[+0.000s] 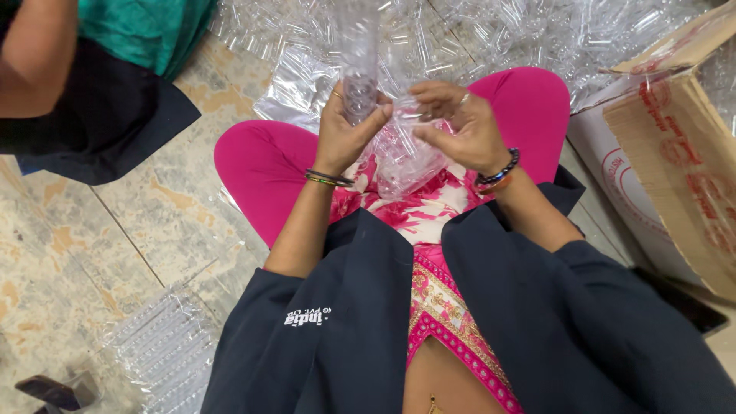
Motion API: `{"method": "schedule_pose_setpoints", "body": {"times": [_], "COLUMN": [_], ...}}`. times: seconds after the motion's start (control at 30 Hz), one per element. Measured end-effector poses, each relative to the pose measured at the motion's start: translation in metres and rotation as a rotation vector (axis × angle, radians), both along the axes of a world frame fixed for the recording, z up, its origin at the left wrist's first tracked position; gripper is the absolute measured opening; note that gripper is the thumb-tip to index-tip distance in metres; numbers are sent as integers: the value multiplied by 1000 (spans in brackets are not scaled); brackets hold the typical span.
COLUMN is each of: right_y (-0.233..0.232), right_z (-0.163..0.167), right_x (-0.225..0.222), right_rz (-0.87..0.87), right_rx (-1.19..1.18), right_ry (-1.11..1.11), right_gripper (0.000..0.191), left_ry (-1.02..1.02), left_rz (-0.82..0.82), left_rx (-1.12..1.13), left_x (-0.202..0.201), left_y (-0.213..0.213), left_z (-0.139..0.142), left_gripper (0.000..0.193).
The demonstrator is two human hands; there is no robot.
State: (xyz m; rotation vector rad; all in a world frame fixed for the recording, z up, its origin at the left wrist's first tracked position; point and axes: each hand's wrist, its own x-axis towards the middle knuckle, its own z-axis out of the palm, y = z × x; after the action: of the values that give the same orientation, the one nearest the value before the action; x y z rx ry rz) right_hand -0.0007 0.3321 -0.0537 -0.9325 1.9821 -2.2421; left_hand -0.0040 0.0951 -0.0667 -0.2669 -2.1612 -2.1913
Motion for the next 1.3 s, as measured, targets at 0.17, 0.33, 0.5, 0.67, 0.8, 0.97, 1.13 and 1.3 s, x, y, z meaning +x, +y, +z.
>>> {"method": "schedule_pose_setpoints", "body": {"times": [0.17, 0.33, 0.5, 0.67, 0.8, 0.97, 1.13, 1.3], "right_y": [38, 54, 21, -25, -35, -17, -5, 7], "right_z": [24, 36, 16, -54, -119, -147, -121, -87], "right_x": [-20, -37, -36, -37, -36, -30, -28, -19], "right_rz": [-284, -3, -34, -196, -337, -368, -373, -599], "right_rx": [-127, 214, 530, 530, 414, 434, 243, 359], "right_ry": [-14, 5, -42, 200, 75, -173, 13, 23], "right_gripper": [35, 45, 39, 39, 37, 33, 41, 43], "left_ry": [166, 119, 182, 88, 46, 88, -171, -381], "left_rz": [30, -9, -88, -6, 203, 250, 116, -48], "left_rx": [-508, -716, -694, -632, -867, -771, -350, -24], "left_x": [16, 30, 45, 58, 95, 117, 90, 68], "left_y": [-13, -28, -49, -57, -60, -75, -83, -68], "left_z": [-3, -15, -42, -68, -73, -78, -88, -85], "left_gripper": [54, 60, 62, 60, 65, 56, 49, 44]}}
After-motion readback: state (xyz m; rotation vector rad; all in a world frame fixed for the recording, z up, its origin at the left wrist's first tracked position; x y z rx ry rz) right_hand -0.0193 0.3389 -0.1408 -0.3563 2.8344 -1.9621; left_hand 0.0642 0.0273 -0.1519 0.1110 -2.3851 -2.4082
